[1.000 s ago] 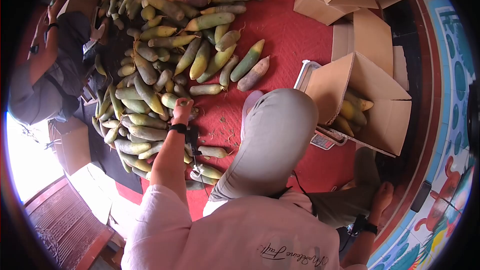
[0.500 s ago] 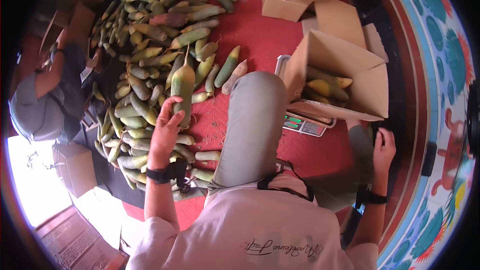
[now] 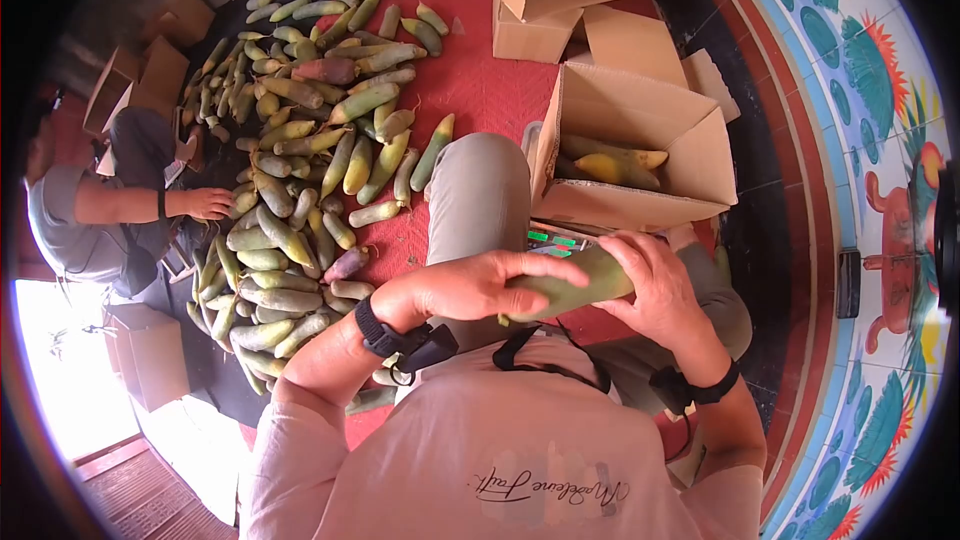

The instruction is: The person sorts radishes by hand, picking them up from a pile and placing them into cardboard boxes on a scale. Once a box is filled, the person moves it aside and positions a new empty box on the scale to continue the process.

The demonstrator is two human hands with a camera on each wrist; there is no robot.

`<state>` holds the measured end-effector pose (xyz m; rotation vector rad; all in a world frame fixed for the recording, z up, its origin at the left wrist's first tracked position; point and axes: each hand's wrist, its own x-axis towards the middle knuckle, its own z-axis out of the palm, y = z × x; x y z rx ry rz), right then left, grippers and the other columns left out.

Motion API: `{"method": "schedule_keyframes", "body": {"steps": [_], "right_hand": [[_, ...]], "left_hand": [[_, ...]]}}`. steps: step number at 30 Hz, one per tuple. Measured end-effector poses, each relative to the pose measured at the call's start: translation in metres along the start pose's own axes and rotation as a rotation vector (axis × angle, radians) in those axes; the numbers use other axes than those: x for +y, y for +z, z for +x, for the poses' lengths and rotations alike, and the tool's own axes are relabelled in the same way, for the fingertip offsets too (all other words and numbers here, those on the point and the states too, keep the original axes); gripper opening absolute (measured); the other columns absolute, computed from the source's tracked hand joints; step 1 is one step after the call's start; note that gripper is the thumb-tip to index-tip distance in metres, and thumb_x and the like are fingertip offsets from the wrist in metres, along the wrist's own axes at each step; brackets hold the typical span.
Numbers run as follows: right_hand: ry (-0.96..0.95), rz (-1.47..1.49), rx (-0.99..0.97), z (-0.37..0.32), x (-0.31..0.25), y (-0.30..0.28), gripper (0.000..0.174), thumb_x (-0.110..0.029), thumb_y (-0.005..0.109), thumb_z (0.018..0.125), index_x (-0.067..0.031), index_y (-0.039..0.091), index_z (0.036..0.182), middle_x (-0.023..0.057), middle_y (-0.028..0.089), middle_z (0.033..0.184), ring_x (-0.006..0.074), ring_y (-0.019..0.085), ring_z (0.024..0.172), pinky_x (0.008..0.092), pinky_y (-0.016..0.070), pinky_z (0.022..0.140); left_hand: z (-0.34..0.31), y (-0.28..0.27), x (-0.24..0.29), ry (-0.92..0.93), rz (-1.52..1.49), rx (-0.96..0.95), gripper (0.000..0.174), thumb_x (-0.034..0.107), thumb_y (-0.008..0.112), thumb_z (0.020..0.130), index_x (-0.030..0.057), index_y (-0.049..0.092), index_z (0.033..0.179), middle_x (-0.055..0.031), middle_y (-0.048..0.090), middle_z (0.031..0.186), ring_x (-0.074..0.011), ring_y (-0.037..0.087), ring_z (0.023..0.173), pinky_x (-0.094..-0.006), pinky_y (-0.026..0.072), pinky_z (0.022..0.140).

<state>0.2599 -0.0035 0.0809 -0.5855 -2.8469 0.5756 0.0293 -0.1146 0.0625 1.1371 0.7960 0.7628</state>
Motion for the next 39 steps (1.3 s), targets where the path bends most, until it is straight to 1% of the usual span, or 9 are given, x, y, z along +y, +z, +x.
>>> {"method": "schedule_keyframes", "body": {"steps": [3, 7, 14, 23, 25, 29, 33, 35, 39], "right_hand": [[0.16, -0.013, 0.114, -0.015, 0.013, 0.0, 0.069, -0.019, 0.077, 0.058, -0.0093, 0.046, 0.119, 0.0142, 0.053, 0.105, 0.0335, 0.053, 0.096, 0.0402, 0.0443, 0.084], [0.316, -0.165, 0.267, -0.011, 0.049, -0.023, 0.063, -0.015, 0.074, 0.061, -0.0068, 0.046, 0.117, 0.0164, 0.055, 0.103, 0.0336, 0.054, 0.094, 0.0411, 0.0437, 0.081], [0.494, -0.411, 0.214, 0.022, 0.129, -0.029, 0.062, -0.019, 0.072, 0.064, -0.0053, 0.046, 0.119, 0.0164, 0.056, 0.103, 0.0332, 0.054, 0.097, 0.039, 0.0439, 0.083], [0.426, -0.448, 0.047, 0.045, 0.168, 0.011, 0.043, -0.012, 0.066, 0.072, -0.0085, 0.053, 0.113, 0.0131, 0.056, 0.106, 0.0318, 0.053, 0.1, 0.0385, 0.0422, 0.086], [0.426, -0.215, 0.05, 0.037, 0.165, 0.013, 0.031, -0.01, 0.061, 0.076, -0.0061, 0.057, 0.107, 0.0141, 0.057, 0.104, 0.0323, 0.052, 0.1, 0.0386, 0.0419, 0.086], [0.463, -0.177, 0.115, 0.015, 0.149, 0.008, 0.024, -0.011, 0.06, 0.079, -0.0039, 0.058, 0.102, 0.0142, 0.057, 0.103, 0.0327, 0.053, 0.097, 0.0386, 0.0419, 0.085], [0.322, -0.256, 0.195, -0.012, 0.132, 0.002, 0.022, -0.01, 0.059, 0.079, -0.0024, 0.058, 0.1, 0.0139, 0.057, 0.104, 0.0327, 0.054, 0.096, 0.039, 0.0421, 0.085], [0.334, -0.361, 0.293, -0.026, 0.126, -0.003, 0.02, -0.008, 0.057, 0.08, -0.0011, 0.058, 0.098, 0.0143, 0.057, 0.104, 0.0326, 0.055, 0.096, 0.0387, 0.0428, 0.084], [0.389, -0.337, 0.332, -0.061, 0.129, -0.012, 0.018, -0.007, 0.056, 0.08, -0.0003, 0.058, 0.097, 0.0154, 0.057, 0.102, 0.033, 0.055, 0.094, 0.0383, 0.0437, 0.082]], "left_hand": [[0.0, -0.005, -0.016, 0.116, -0.02, 0.219, 0.046, 0.018, 0.05, 0.091, 0.0105, 0.035, 0.134, -0.0054, 0.046, 0.125, -0.012, 0.047, 0.106, -0.0274, 0.0383, 0.09], [-0.033, -0.02, -0.012, 0.121, -0.204, 0.557, 0.036, 0.02, 0.046, 0.093, 0.003, 0.044, 0.124, -0.0138, 0.055, 0.114, -0.0215, 0.055, 0.104, -0.0329, 0.0409, 0.091], [-0.091, -0.051, -0.094, -0.036, -0.121, 1.059, 0.027, 0.022, 0.047, 0.092, 0.0005, 0.055, 0.106, -0.0086, 0.061, 0.101, -0.0154, 0.058, 0.091, -0.0274, 0.0435, 0.082], [-0.135, -0.073, -0.177, -0.325, -0.239, 1.24, 0.031, 0.025, 0.047, 0.092, 0.0023, 0.054, 0.111, -0.0094, 0.06, 0.105, -0.018, 0.057, 0.092, -0.0308, 0.0433, 0.082], [-0.14, -0.08, -0.186, -0.347, -0.286, 1.256, 0.031, 0.026, 0.046, 0.092, 0.003, 0.054, 0.111, -0.0092, 0.06, 0.105, -0.0181, 0.057, 0.092, -0.031, 0.0431, 0.082], [-0.143, -0.106, -0.204, -0.403, -0.3, 1.282, 0.032, 0.027, 0.047, 0.09, 0.0062, 0.054, 0.113, -0.0057, 0.06, 0.105, -0.0174, 0.057, 0.095, -0.0317, 0.0424, 0.082], [-0.137, -0.142, -0.228, -0.349, -0.331, 1.415, 0.027, 0.026, 0.051, 0.087, 0.0074, 0.056, 0.106, -0.0017, 0.059, 0.091, -0.0146, 0.057, 0.081, -0.0284, 0.0451, 0.068], [-0.135, -0.164, -0.238, -0.442, -0.373, 1.431, 0.03, 0.024, 0.049, 0.088, 0.0077, 0.052, 0.112, -0.003, 0.058, 0.098, -0.0156, 0.057, 0.087, -0.0293, 0.0455, 0.071], [-0.134, -0.204, -0.269, -0.564, -0.281, 1.535, 0.028, 0.023, 0.053, 0.085, 0.0103, 0.053, 0.109, -0.0014, 0.057, 0.092, -0.0142, 0.057, 0.076, -0.03, 0.045, 0.061]]}}
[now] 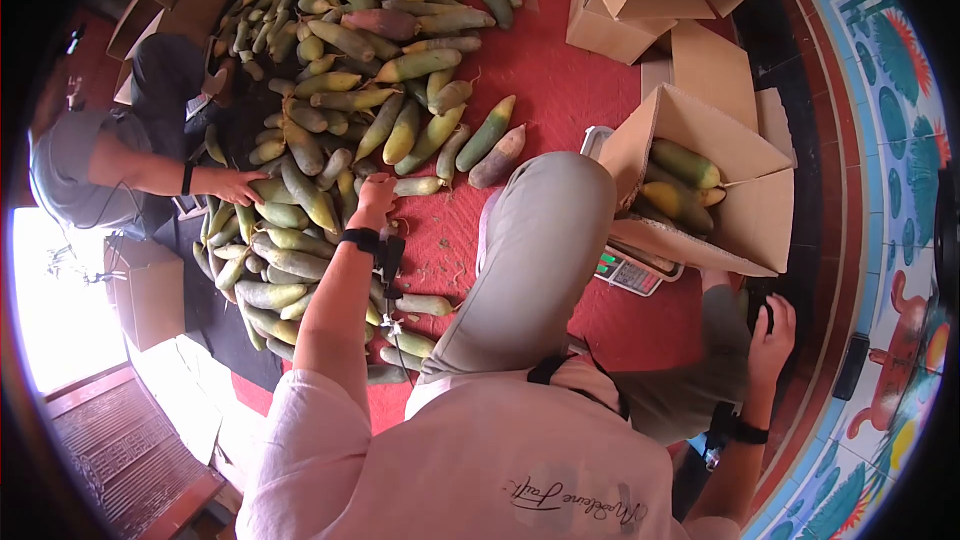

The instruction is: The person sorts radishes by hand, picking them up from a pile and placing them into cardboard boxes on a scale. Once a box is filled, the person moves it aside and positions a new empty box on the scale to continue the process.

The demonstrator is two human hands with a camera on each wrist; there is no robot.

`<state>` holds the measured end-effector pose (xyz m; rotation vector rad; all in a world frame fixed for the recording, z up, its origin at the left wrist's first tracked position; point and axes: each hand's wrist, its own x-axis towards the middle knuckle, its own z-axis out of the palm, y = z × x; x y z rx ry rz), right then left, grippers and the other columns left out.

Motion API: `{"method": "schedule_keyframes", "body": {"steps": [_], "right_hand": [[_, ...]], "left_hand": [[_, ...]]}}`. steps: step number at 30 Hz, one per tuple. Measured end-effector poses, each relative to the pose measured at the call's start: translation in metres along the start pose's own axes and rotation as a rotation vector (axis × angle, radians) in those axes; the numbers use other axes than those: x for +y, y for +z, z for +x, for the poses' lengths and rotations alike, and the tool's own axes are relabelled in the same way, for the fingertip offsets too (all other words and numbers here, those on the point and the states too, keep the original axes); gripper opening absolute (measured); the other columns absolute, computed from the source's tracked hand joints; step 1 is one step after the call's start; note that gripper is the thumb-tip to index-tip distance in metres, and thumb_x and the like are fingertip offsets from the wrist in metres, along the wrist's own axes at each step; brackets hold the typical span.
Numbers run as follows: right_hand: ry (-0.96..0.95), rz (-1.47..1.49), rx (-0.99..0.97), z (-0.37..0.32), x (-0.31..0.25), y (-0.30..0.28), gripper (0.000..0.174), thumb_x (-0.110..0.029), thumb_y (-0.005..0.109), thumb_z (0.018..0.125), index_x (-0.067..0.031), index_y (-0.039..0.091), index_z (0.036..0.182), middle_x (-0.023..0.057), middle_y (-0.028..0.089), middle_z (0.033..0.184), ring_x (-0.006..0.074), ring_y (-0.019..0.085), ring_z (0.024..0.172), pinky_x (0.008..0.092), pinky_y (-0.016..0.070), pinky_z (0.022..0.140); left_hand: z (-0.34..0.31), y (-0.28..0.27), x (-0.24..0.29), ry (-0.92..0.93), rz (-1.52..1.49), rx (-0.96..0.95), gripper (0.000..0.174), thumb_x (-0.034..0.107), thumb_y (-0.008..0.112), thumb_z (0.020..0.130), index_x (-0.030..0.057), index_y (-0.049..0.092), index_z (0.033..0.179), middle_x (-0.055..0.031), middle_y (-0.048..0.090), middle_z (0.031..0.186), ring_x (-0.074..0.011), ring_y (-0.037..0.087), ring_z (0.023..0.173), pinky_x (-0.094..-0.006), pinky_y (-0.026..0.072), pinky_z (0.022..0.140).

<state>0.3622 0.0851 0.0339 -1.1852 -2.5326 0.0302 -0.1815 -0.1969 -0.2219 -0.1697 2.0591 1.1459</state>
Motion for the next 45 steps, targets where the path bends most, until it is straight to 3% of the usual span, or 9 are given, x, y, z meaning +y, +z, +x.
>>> {"method": "schedule_keyframes", "body": {"steps": [2, 5, 12, 14, 17, 20, 25, 34, 45], "right_hand": [[0.035, -0.085, -0.028, -0.016, 0.019, -0.003, 0.017, -0.005, 0.054, 0.081, 0.0003, 0.057, 0.097, 0.0163, 0.057, 0.1, 0.0332, 0.055, 0.093, 0.0383, 0.0443, 0.081], [0.038, -0.189, -0.057, -0.034, 0.037, -0.005, 0.014, -0.003, 0.053, 0.08, 0.0001, 0.056, 0.093, 0.0163, 0.057, 0.095, 0.0335, 0.056, 0.089, 0.04, 0.0449, 0.078], [0.18, -0.218, -0.121, -0.056, 0.054, 0.003, 0.011, -0.002, 0.053, 0.079, -0.001, 0.056, 0.089, 0.0157, 0.057, 0.09, 0.0335, 0.056, 0.085, 0.0405, 0.0455, 0.073], [0.179, -0.211, -0.146, -0.052, 0.047, 0.007, 0.01, -0.002, 0.052, 0.079, -0.0011, 0.056, 0.089, 0.0159, 0.057, 0.089, 0.0336, 0.056, 0.085, 0.0405, 0.0454, 0.073], [0.091, -0.226, -0.208, -0.04, 0.033, 0.006, 0.011, -0.002, 0.05, 0.08, -0.0011, 0.055, 0.089, 0.0159, 0.056, 0.089, 0.0342, 0.055, 0.084, 0.041, 0.0452, 0.072], [0.096, -0.203, -0.235, -0.031, 0.029, 0.005, 0.011, -0.002, 0.049, 0.08, -0.0011, 0.055, 0.09, 0.0159, 0.055, 0.09, 0.0346, 0.054, 0.084, 0.0417, 0.0451, 0.071], [0.077, -0.178, -0.212, -0.013, 0.02, 0.006, 0.013, 0.0, 0.05, 0.079, -0.0001, 0.055, 0.092, 0.0165, 0.055, 0.091, 0.0351, 0.055, 0.084, 0.0414, 0.0457, 0.071], [0.049, -0.106, -0.126, -0.009, 0.005, 0.004, 0.013, 0.001, 0.052, 0.08, 0.0008, 0.056, 0.092, 0.0172, 0.057, 0.093, 0.0341, 0.057, 0.085, 0.0393, 0.0466, 0.074], [-0.039, -0.008, -0.031, 0.02, -0.039, -0.007, 0.018, 0.0, 0.057, 0.076, -0.0003, 0.058, 0.094, 0.015, 0.057, 0.096, 0.0318, 0.057, 0.087, 0.0374, 0.0464, 0.076]], "left_hand": [[0.023, 0.003, -0.003, -0.006, 0.054, 0.015, 0.032, 0.023, 0.055, 0.082, 0.0115, 0.053, 0.113, -0.0015, 0.058, 0.09, -0.014, 0.057, 0.074, -0.0292, 0.0446, 0.059], [0.096, 0.002, -0.046, 0.172, 0.315, 0.205, 0.049, 0.03, 0.059, 0.076, 0.0051, 0.05, 0.117, -0.0139, 0.063, 0.101, -0.025, 0.06, 0.093, -0.034, 0.0474, 0.08], [0.084, 0.016, -0.005, 0.13, 0.538, 0.278, 0.052, 0.032, 0.055, 0.077, 0.0071, 0.048, 0.121, -0.0193, 0.057, 0.111, -0.0316, 0.054, 0.106, -0.0367, 0.043, 0.088], [0.11, 0.018, -0.017, 0.04, 0.455, 0.214, 0.045, 0.027, 0.055, 0.076, 0.0092, 0.051, 0.118, -0.0168, 0.06, 0.107, -0.028, 0.057, 0.101, -0.0355, 0.0454, 0.083], [0.116, 0.025, -0.012, -0.203, 0.116, 0.145, 0.025, 0.021, 0.057, 0.078, 0.0111, 0.055, 0.101, -0.0026, 0.062, 0.079, -0.0154, 0.061, 0.087, -0.0329, 0.046, 0.069], [0.112, 0.03, -0.005, -0.266, -0.191, 0.106, 0.025, 0.019, 0.051, 0.085, 0.0097, 0.05, 0.108, -0.0042, 0.057, 0.098, -0.0179, 0.059, 0.092, -0.0325, 0.0449, 0.077], [0.085, 0.018, -0.001, -0.136, -0.253, -0.009, 0.031, 0.023, 0.048, 0.09, 0.0063, 0.046, 0.116, -0.0059, 0.056, 0.109, -0.02, 0.057, 0.102, -0.0303, 0.0422, 0.084], [0.003, -0.003, -0.011, -0.217, -0.58, -0.241, 0.039, 0.029, 0.043, 0.094, 0.0001, 0.044, 0.12, -0.011, 0.055, 0.114, -0.0211, 0.055, 0.106, -0.0311, 0.0388, 0.091], [-0.159, -0.032, 0.077, 0.305, -0.284, -0.387, 0.038, 0.029, 0.043, 0.094, -0.0038, 0.05, 0.113, -0.0132, 0.063, 0.097, -0.0203, 0.062, 0.088, -0.0279, 0.0454, 0.077]]}}
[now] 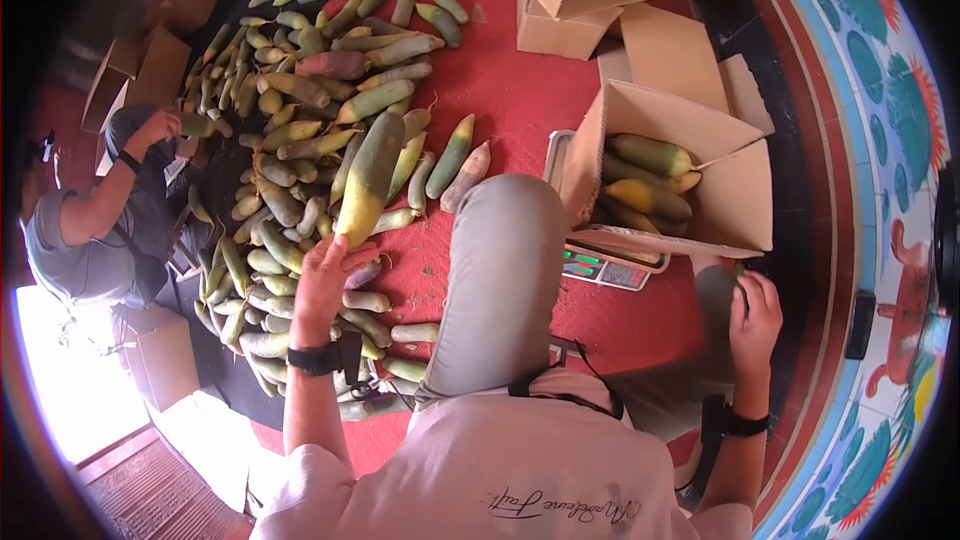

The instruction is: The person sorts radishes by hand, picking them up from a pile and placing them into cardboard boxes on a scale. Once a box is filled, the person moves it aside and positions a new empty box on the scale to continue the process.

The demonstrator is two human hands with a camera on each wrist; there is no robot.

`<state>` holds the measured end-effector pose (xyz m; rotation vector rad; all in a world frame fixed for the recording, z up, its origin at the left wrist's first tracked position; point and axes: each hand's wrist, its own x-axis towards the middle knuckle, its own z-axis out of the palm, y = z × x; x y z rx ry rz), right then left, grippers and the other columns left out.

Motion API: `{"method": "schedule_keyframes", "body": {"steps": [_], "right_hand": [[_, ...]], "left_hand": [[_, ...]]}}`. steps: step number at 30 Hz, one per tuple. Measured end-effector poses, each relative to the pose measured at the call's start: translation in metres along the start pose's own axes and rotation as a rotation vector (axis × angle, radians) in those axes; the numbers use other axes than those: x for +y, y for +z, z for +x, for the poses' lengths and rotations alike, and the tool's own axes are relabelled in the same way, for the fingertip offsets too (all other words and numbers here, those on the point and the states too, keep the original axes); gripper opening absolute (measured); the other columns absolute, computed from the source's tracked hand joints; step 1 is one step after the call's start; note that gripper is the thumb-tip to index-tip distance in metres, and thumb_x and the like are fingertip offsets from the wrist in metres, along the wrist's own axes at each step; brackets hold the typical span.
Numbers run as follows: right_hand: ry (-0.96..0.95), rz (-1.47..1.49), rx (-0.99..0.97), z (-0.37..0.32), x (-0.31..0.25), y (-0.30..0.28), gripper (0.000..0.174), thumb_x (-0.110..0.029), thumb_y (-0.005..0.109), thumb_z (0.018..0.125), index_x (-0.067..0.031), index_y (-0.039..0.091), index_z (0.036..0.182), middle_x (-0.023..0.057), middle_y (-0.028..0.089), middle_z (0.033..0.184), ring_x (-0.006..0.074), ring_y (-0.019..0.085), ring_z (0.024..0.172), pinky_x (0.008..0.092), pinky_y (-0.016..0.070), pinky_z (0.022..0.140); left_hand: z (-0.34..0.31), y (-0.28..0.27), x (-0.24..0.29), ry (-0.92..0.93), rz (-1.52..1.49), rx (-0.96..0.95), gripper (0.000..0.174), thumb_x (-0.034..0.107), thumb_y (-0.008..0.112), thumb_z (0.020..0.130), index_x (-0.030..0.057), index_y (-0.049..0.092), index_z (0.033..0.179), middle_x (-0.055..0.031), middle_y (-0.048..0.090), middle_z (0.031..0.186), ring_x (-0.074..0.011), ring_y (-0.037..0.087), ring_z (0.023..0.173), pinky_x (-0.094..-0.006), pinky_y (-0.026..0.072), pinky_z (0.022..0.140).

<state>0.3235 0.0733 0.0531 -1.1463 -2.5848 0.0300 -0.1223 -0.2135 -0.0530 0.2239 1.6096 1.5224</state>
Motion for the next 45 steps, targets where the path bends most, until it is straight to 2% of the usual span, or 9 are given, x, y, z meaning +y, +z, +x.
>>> {"method": "schedule_keyframes", "body": {"steps": [6, 11, 17, 22, 27, 33, 36, 40, 45], "right_hand": [[-0.216, 0.082, 0.115, 0.042, -0.062, -0.023, 0.043, -0.006, 0.07, 0.065, -0.0049, 0.057, 0.105, 0.0115, 0.055, 0.109, 0.0299, 0.054, 0.094, 0.0391, 0.0447, 0.081], [-0.496, 0.138, 0.055, 0.052, -0.104, -0.036, 0.069, -0.013, 0.077, 0.055, -0.0109, 0.049, 0.118, 0.0125, 0.049, 0.12, 0.0315, 0.048, 0.107, 0.0429, 0.0393, 0.091], [-0.258, 0.165, 0.093, 0.026, -0.081, -0.022, 0.079, -0.013, 0.079, 0.049, -0.0106, 0.045, 0.121, 0.012, 0.046, 0.12, 0.0312, 0.046, 0.108, 0.0455, 0.0372, 0.093], [-0.354, 0.208, -0.21, 0.01, -0.075, -0.009, 0.071, -0.008, 0.076, 0.051, -0.0085, 0.048, 0.116, 0.0114, 0.053, 0.108, 0.0308, 0.051, 0.1, 0.0421, 0.0413, 0.089], [-0.144, 0.205, -0.14, 0.016, -0.063, -0.016, 0.063, -0.012, 0.076, 0.055, -0.0051, 0.049, 0.111, 0.0152, 0.054, 0.1, 0.0338, 0.053, 0.093, 0.0406, 0.0438, 0.08], [0.066, -0.027, -0.069, 0.053, 0.002, -0.004, 0.06, -0.019, 0.074, 0.06, -0.0016, 0.05, 0.112, 0.0166, 0.055, 0.103, 0.0331, 0.053, 0.096, 0.0398, 0.0433, 0.082], [0.189, -0.17, -0.213, 0.071, 0.018, 0.01, 0.059, -0.02, 0.074, 0.061, -0.0008, 0.051, 0.112, 0.0168, 0.056, 0.106, 0.0305, 0.052, 0.103, 0.038, 0.0424, 0.088], [0.194, -0.204, -0.338, 0.088, 0.017, 0.037, 0.059, -0.021, 0.075, 0.061, -0.0031, 0.052, 0.113, 0.0151, 0.056, 0.108, 0.0298, 0.052, 0.103, 0.0379, 0.0421, 0.088], [0.11, -0.04, -0.163, 0.09, 0.033, 0.08, 0.042, -0.017, 0.067, 0.071, -0.0081, 0.054, 0.111, 0.0117, 0.056, 0.107, 0.03, 0.052, 0.101, 0.0382, 0.0428, 0.087]], "left_hand": [[-0.042, 0.071, 0.082, 0.171, 0.051, -0.413, 0.048, 0.033, 0.05, 0.09, -0.0077, 0.049, 0.116, -0.0165, 0.06, 0.101, -0.0229, 0.062, 0.085, -0.0314, 0.0461, 0.081], [-0.062, 0.131, 0.096, 0.01, 0.128, -0.795, 0.045, 0.031, 0.048, 0.091, -0.007, 0.049, 0.116, -0.0178, 0.062, 0.097, -0.0233, 0.064, 0.08, -0.0322, 0.048, 0.078], [-0.066, 0.162, 0.056, -0.194, 0.207, -0.967, 0.046, 0.034, 0.048, 0.091, -0.005, 0.05, 0.116, -0.0164, 0.063, 0.095, -0.0208, 0.064, 0.079, -0.0303, 0.0479, 0.076], [-0.067, 0.172, 0.049, -0.212, 0.295, -1.125, 0.045, 0.035, 0.047, 0.092, -0.0022, 0.05, 0.116, -0.0128, 0.063, 0.097, -0.0192, 0.064, 0.081, -0.0286, 0.0461, 0.078], [-0.058, 0.167, 0.048, 0.001, 0.112, -0.928, 0.048, 0.03, 0.042, 0.094, 0.0026, 0.032, 0.133, -0.0156, 0.057, 0.112, -0.022, 0.058, 0.099, -0.0317, 0.044, 0.086], [-0.053, 0.161, 0.043, -0.013, -0.053, -0.754, 0.044, 0.027, 0.039, 0.095, 0.0041, 0.034, 0.132, -0.0163, 0.054, 0.115, -0.0249, 0.055, 0.106, -0.0341, 0.0445, 0.087], [-0.049, 0.16, 0.039, -0.047, -0.095, -0.736, 0.042, 0.026, 0.038, 0.096, 0.0039, 0.035, 0.131, -0.0165, 0.055, 0.113, -0.0252, 0.055, 0.105, -0.0341, 0.0458, 0.086], [-0.045, 0.161, 0.041, -0.075, -0.129, -0.741, 0.039, 0.026, 0.037, 0.096, 0.0036, 0.037, 0.129, -0.0164, 0.057, 0.111, -0.0248, 0.056, 0.104, -0.0333, 0.0472, 0.084], [-0.044, 0.16, 0.038, -0.088, -0.126, -0.736, 0.039, 0.026, 0.037, 0.096, 0.0037, 0.037, 0.128, -0.0164, 0.057, 0.11, -0.0247, 0.056, 0.104, -0.0331, 0.0476, 0.083]]}}
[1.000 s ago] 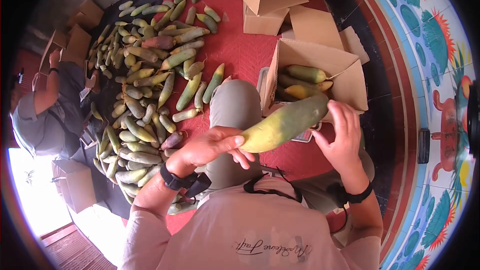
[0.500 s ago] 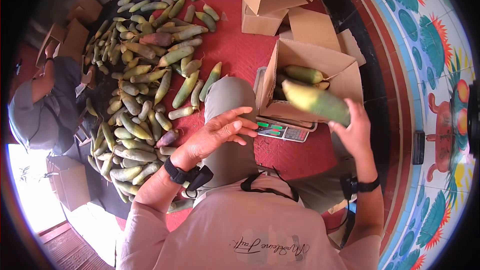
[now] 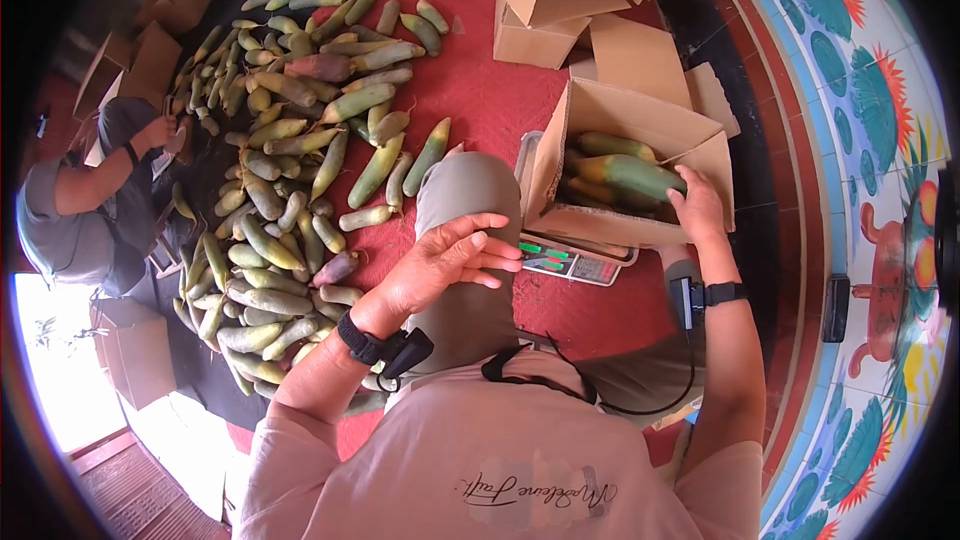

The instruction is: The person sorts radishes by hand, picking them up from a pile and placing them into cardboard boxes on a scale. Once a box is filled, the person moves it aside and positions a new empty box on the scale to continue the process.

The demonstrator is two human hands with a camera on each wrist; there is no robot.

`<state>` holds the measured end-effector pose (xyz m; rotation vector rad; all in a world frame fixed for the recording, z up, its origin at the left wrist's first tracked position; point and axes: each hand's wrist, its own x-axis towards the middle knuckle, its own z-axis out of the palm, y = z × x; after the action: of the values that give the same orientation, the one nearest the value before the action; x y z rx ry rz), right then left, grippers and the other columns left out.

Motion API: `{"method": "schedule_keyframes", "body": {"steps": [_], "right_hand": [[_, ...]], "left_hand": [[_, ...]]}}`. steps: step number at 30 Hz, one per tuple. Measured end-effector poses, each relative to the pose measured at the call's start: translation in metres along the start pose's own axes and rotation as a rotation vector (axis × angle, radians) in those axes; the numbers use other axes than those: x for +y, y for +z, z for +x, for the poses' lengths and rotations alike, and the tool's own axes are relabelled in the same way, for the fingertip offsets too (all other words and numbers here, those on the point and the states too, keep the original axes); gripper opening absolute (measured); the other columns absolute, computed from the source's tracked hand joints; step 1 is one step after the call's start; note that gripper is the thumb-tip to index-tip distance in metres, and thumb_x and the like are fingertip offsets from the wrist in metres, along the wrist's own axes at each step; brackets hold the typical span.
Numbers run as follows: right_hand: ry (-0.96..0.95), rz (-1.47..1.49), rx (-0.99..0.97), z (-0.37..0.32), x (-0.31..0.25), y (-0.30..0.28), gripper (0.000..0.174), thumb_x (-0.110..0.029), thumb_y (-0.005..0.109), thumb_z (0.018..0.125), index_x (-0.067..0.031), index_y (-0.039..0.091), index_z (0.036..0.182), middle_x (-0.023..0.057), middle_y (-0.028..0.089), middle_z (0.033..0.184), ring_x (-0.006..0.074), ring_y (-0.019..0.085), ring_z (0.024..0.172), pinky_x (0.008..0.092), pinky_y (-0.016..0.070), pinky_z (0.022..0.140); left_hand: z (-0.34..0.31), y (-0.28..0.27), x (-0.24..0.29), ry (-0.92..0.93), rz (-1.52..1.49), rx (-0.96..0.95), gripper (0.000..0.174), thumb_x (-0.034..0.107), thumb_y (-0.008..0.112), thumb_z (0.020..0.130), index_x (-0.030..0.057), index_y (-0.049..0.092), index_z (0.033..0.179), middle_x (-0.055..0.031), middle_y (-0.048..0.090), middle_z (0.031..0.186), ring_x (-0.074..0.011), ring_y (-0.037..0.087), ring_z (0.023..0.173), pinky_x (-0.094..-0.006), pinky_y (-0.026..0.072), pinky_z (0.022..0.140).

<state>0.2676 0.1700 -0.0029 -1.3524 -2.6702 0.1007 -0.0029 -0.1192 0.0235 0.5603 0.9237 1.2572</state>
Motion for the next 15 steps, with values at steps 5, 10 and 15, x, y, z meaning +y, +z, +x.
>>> {"method": "schedule_keyframes", "body": {"steps": [5, 10, 15], "right_hand": [[-0.05, 0.08, 0.001, -0.015, -0.001, -0.013, 0.028, -0.013, 0.062, 0.076, -0.0071, 0.057, 0.103, 0.013, 0.057, 0.099, 0.0313, 0.055, 0.094, 0.0389, 0.0443, 0.08], [-0.146, 0.121, 0.144, -0.055, -0.012, -0.042, 0.017, -0.009, 0.06, 0.078, -0.0048, 0.059, 0.094, 0.0129, 0.058, 0.089, 0.0315, 0.055, 0.085, 0.038, 0.0446, 0.074], [-0.035, 0.104, 0.206, -0.091, 0.014, -0.056, 0.015, -0.006, 0.056, 0.08, -0.0008, 0.058, 0.094, 0.0156, 0.058, 0.09, 0.0322, 0.056, 0.085, 0.0373, 0.0446, 0.076]], "left_hand": [[-0.003, -0.008, 0.0, 0.014, -0.078, -0.029, 0.04, 0.028, 0.039, 0.095, 0.0018, 0.039, 0.125, -0.0169, 0.057, 0.111, -0.0257, 0.057, 0.103, -0.0336, 0.0478, 0.083], [-0.015, -0.027, 0.007, 0.121, -0.104, 0.003, 0.042, 0.028, 0.048, 0.09, -0.0018, 0.045, 0.119, -0.0185, 0.056, 0.111, -0.0278, 0.058, 0.099, -0.0348, 0.0473, 0.082], [-0.017, -0.092, -0.008, 0.272, -0.104, 0.328, 0.035, 0.024, 0.045, 0.091, -0.0013, 0.049, 0.115, -0.0129, 0.06, 0.104, -0.0225, 0.059, 0.094, -0.0294, 0.0449, 0.082]]}}
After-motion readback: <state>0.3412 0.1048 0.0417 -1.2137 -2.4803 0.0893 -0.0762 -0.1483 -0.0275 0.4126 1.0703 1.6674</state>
